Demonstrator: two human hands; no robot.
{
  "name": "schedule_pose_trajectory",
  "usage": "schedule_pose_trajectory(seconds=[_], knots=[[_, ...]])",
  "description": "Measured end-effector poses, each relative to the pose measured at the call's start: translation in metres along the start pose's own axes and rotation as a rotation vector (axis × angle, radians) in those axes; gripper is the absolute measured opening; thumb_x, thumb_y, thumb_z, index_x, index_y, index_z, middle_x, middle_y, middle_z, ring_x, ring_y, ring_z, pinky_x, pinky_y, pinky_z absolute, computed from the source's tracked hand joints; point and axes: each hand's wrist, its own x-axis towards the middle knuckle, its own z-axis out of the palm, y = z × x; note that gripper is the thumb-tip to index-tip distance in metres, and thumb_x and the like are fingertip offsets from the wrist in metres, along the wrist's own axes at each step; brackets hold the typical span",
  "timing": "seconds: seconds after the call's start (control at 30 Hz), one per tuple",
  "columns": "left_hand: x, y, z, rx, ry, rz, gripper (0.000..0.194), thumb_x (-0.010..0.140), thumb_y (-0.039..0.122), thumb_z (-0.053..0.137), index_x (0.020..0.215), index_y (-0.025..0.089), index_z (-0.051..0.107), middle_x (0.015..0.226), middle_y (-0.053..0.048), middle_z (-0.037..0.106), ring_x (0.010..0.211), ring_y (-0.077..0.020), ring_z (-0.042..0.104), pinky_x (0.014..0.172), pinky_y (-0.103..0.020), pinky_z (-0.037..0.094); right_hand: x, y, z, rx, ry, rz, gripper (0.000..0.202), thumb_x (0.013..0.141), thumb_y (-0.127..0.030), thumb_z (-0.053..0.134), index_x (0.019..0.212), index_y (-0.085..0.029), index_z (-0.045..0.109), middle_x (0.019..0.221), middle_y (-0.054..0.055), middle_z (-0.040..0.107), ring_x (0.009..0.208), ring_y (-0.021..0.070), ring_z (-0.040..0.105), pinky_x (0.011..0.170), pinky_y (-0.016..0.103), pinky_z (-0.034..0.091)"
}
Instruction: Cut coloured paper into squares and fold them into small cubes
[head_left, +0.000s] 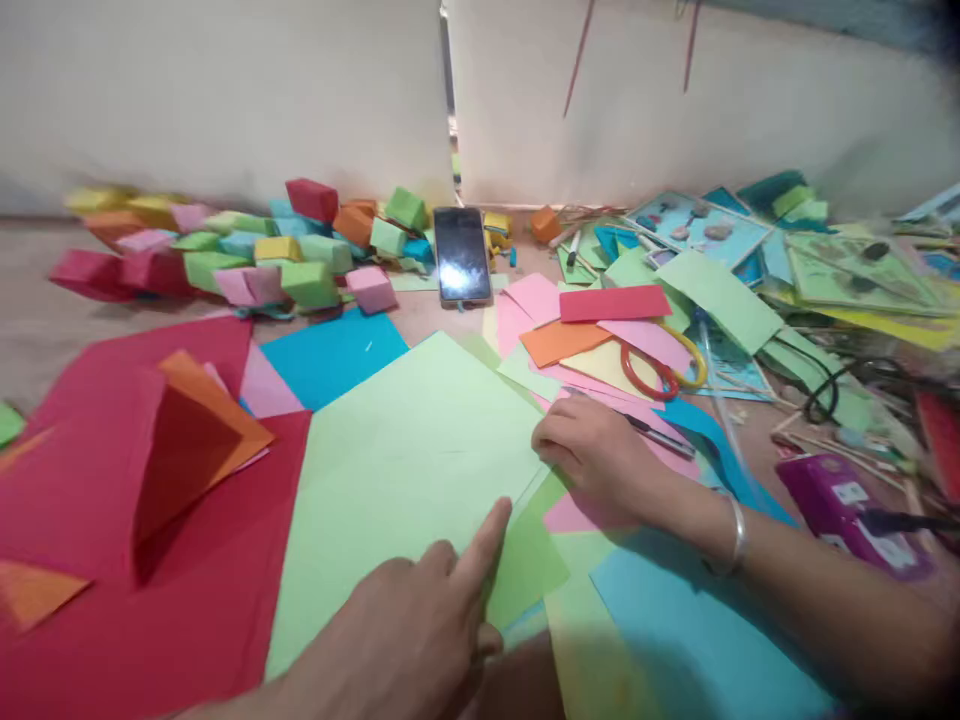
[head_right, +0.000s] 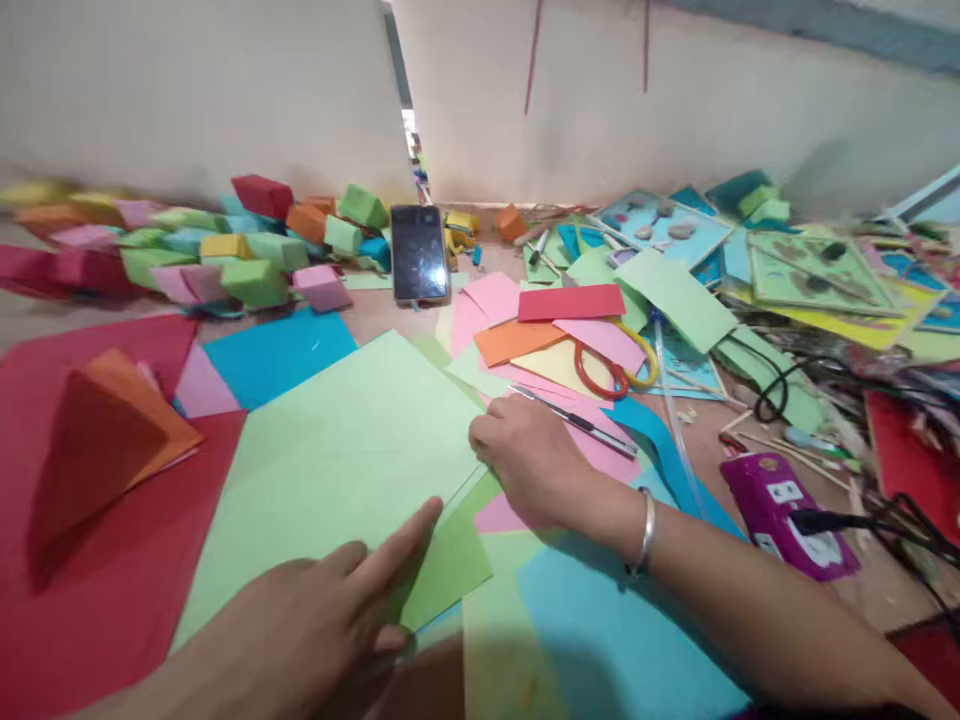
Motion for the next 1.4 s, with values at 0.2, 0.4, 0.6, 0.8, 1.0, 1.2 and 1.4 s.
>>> schedule_pose_trajectory(seconds=[0.2, 0.4, 0.6, 0.8, 1.0, 1.2, 1.4], knots=[[0.0, -0.018, 0.024, 0.184, 0.379, 0.293, 0.033, 0.086, 0.016, 0.052, 0.115, 0.017, 0.069, 0.093, -0.011, 0.073, 0.068, -0.0238, 0.066, 0.054, -0.032, 0.045, 0.0, -0.006, -0.006, 0.074, -0.023, 0.132, 0.011, 0.083, -0.016, 0.071, 0.078, -0.016, 0.06, 0.075, 0.001, 0.057, 0.072, 0.0146, 0.048, 0.064, 0.026, 0.03], [0.018, -0.027, 0.018, 0.446, 0.808, 0.266, 0.036, 0.08, 0.008, 0.056, 0.113, 0.009, 0.069, 0.099, -0.014, 0.075, 0.063, -0.023, 0.059, 0.05, -0.034, 0.044, -0.006, -0.018, -0.015, -0.024, -0.181, 0.112, 0.019, 0.085, -0.016, 0.067, 0.068, -0.016, 0.058, 0.069, 0.001, 0.059, 0.067, 0.0136, 0.047, 0.06, 0.027, 0.025], [0.025, -0.039, 0.014, 0.513, 0.898, 0.219, 0.039, 0.096, 0.01, 0.038, 0.122, 0.006, 0.066, 0.127, -0.018, 0.069, 0.089, -0.031, 0.064, 0.067, -0.041, 0.046, -0.024, -0.032, -0.006, -0.159, -0.219, -0.09, 0.016, 0.084, -0.015, 0.066, 0.069, -0.016, 0.061, 0.067, 0.003, 0.061, 0.059, 0.0145, 0.042, 0.056, 0.031, 0.017], [0.03, -0.043, 0.015, 0.407, 0.915, 0.218, 0.04, 0.097, 0.011, 0.037, 0.127, 0.01, 0.063, 0.124, -0.014, 0.07, 0.095, -0.0304, 0.06, 0.073, -0.04, 0.041, -0.031, -0.037, 0.002, -0.226, -0.175, -0.172, 0.015, 0.079, -0.003, 0.058, 0.071, -0.017, 0.059, 0.067, 0.004, 0.06, 0.06, 0.0162, 0.041, 0.057, 0.032, 0.016], [0.034, -0.048, 0.012, 0.315, 0.914, 0.234, 0.037, 0.098, 0.018, 0.042, 0.131, 0.013, 0.058, 0.121, -0.011, 0.067, 0.095, -0.0287, 0.055, 0.074, -0.039, 0.038, -0.037, -0.028, -0.007, -0.233, -0.172, -0.111, 0.015, 0.084, -0.008, 0.056, 0.072, -0.016, 0.059, 0.069, 0.005, 0.061, 0.061, 0.0155, 0.043, 0.057, 0.032, 0.019], [0.035, -0.054, 0.007, 0.254, 0.924, 0.31, 0.041, 0.099, 0.028, 0.039, 0.132, 0.01, 0.055, 0.117, -0.014, 0.064, 0.097, -0.0287, 0.054, 0.08, -0.039, 0.037, -0.043, -0.026, -0.016, -0.276, -0.245, -0.14, 0.014, 0.083, -0.009, 0.054, 0.072, -0.016, 0.059, 0.068, 0.006, 0.062, 0.06, 0.0151, 0.045, 0.056, 0.032, 0.02], [0.037, -0.057, 0.01, 0.27, 0.953, 0.258, 0.05, 0.096, 0.033, 0.04, 0.138, 0.006, 0.051, 0.133, -0.021, 0.061, 0.118, -0.0365, 0.052, 0.091, -0.048, 0.035, -0.034, -0.036, -0.009, -0.269, -0.233, -0.1, 0.014, 0.085, -0.009, 0.058, 0.073, -0.015, 0.059, 0.069, 0.006, 0.063, 0.06, 0.0144, 0.047, 0.055, 0.03, 0.021]])
